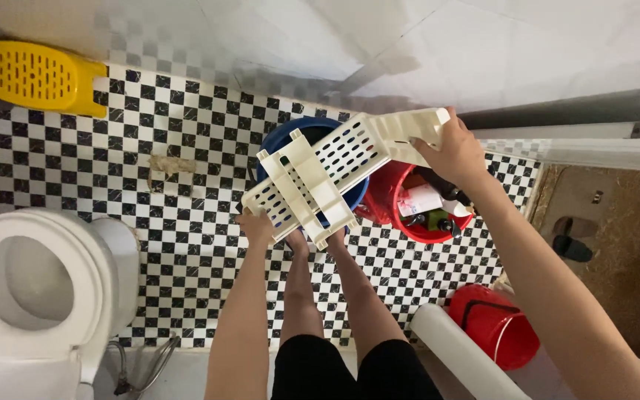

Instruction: Assembling a plastic multi-tiered storage shelf unit in a bathroom

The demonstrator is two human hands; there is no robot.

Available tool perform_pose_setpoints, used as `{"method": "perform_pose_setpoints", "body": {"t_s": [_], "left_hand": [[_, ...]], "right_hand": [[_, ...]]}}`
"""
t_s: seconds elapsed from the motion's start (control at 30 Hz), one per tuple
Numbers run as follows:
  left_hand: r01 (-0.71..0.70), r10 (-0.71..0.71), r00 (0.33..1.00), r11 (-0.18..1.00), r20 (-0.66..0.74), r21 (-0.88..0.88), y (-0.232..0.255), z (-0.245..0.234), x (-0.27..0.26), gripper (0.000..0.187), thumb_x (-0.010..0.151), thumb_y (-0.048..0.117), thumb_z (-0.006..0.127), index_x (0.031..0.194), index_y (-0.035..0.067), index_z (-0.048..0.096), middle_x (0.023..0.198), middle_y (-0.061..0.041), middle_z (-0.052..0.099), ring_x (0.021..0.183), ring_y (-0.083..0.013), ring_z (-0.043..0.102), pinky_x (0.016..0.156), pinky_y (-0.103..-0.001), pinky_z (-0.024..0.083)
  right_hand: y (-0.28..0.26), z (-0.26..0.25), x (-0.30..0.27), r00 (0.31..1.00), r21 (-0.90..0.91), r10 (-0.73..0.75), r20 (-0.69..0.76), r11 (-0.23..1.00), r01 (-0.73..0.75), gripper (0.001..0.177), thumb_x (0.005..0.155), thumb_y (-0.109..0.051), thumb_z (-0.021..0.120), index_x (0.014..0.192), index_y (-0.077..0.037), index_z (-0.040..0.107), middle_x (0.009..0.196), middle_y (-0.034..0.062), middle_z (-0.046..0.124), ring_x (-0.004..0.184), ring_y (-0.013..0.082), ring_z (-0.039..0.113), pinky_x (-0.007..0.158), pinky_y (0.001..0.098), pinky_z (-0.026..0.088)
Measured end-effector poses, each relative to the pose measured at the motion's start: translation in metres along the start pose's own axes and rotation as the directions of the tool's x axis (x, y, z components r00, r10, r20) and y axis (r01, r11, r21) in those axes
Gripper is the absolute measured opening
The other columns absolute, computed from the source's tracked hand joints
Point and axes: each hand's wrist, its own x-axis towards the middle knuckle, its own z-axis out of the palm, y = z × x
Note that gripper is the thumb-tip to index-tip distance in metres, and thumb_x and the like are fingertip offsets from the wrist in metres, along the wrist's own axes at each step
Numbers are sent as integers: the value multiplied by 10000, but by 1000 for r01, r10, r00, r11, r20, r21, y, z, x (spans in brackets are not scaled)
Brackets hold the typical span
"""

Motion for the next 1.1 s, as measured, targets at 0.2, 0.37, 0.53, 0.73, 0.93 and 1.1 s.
{"method": "perform_pose_setpoints", "body": {"t_s": [0.2, 0.37, 0.53, 0.73, 0.93, 1.1], "left_hand": [[67, 85, 911, 934, -403, 350, 83, -22, -104, 717, 954, 373, 690, 1385, -48, 301, 1343, -247, 424, 1191, -374, 557, 871, -503, 550], [-170, 254, 928, 940, -273, 297, 114, -5, -146, 591, 941, 443, 653, 1318, 19, 487, 1325, -155, 530, 1094, -286, 646, 896, -460, 582], [-210, 248, 955, 953, -163, 218, 102, 48, -114, 654, 894, 560, 747, 1173, -5, 572, 1173, -203, 635, 1103, -373, 636, 983, -507, 524], [-83, 69, 993, 986, -98, -147, 29, 102, -36, 715, 944, 453, 770, 1368, -48, 487, 1349, -243, 531, 1210, -401, 556, 1028, -501, 468], [-42, 95, 989, 915, 113, -402, 77, 60, -97, 472, 956, 332, 674, 1321, 56, 557, 1226, -106, 657, 1067, -228, 687, 865, -395, 641], [128, 55, 977, 624, 208, -770, 89, 37, -113, 433, 1010, 318, 630, 1318, 38, 514, 1149, -106, 667, 1020, -212, 707, 812, -360, 665]], "right_hand": [[17, -26, -14, 969, 266, -238, -60, 932, 245, 1113, 751, -343, 906, 1584, -21, 242, 1453, 298, 504, 1278, 388, 582, 1067, 493, 481], [37, -42, -67, 962, 424, -133, -237, 877, 225, 1009, 868, -226, 873, 1629, -54, 233, 1483, 285, 480, 1344, 381, 552, 1065, 521, 500], [50, -14, -131, 919, 497, -43, -392, 831, 251, 850, 975, -148, 789, 1629, -61, 252, 1474, 255, 492, 1332, 341, 591, 1094, 473, 564], [52, 22, -170, 916, 363, 0, -402, 918, 159, 919, 919, -92, 805, 1626, -47, 219, 1425, 246, 501, 1355, 341, 535, 1119, 492, 502], [35, 27, -188, 867, 283, -87, -491, 925, 254, 858, 903, -60, 788, 1584, -35, 268, 1443, 231, 451, 1328, 336, 544, 1099, 455, 539], [19, 33, -197, 883, 364, -85, -462, 890, 276, 718, 891, -48, 780, 1500, -24, 400, 1363, 217, 505, 1242, 315, 598, 1022, 408, 560]]}}
